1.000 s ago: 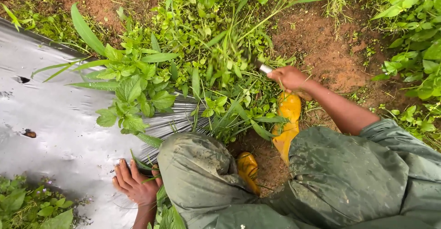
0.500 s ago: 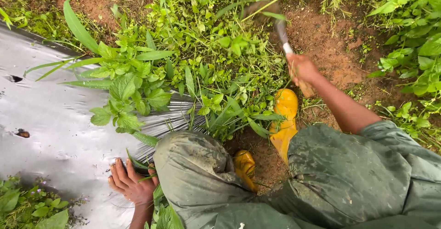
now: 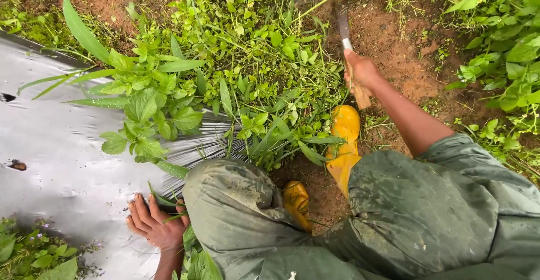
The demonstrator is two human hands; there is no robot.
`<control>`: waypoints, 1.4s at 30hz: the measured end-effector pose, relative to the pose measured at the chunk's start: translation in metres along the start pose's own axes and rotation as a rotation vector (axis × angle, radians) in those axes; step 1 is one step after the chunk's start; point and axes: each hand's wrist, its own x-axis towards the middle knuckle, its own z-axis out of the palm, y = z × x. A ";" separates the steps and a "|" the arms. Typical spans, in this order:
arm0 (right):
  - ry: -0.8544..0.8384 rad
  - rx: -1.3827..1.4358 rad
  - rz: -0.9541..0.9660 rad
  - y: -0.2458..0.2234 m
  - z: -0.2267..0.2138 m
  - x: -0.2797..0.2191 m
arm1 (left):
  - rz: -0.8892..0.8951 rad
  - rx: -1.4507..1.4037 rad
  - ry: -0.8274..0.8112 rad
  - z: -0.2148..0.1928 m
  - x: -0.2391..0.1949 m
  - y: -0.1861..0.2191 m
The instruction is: Using a hand sickle to cut and clear weeds growing between rows of crops in a field.
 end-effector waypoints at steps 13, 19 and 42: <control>0.093 -0.313 -0.148 -0.011 -0.038 -0.058 | -0.015 -0.022 -0.084 -0.009 0.006 0.002; 0.121 -0.083 -0.126 -0.073 0.008 -0.021 | -0.020 -0.034 -0.045 -0.009 0.008 0.004; -0.149 -0.625 0.044 0.050 -0.034 -0.051 | -0.014 -0.064 -0.072 -0.008 0.002 -0.002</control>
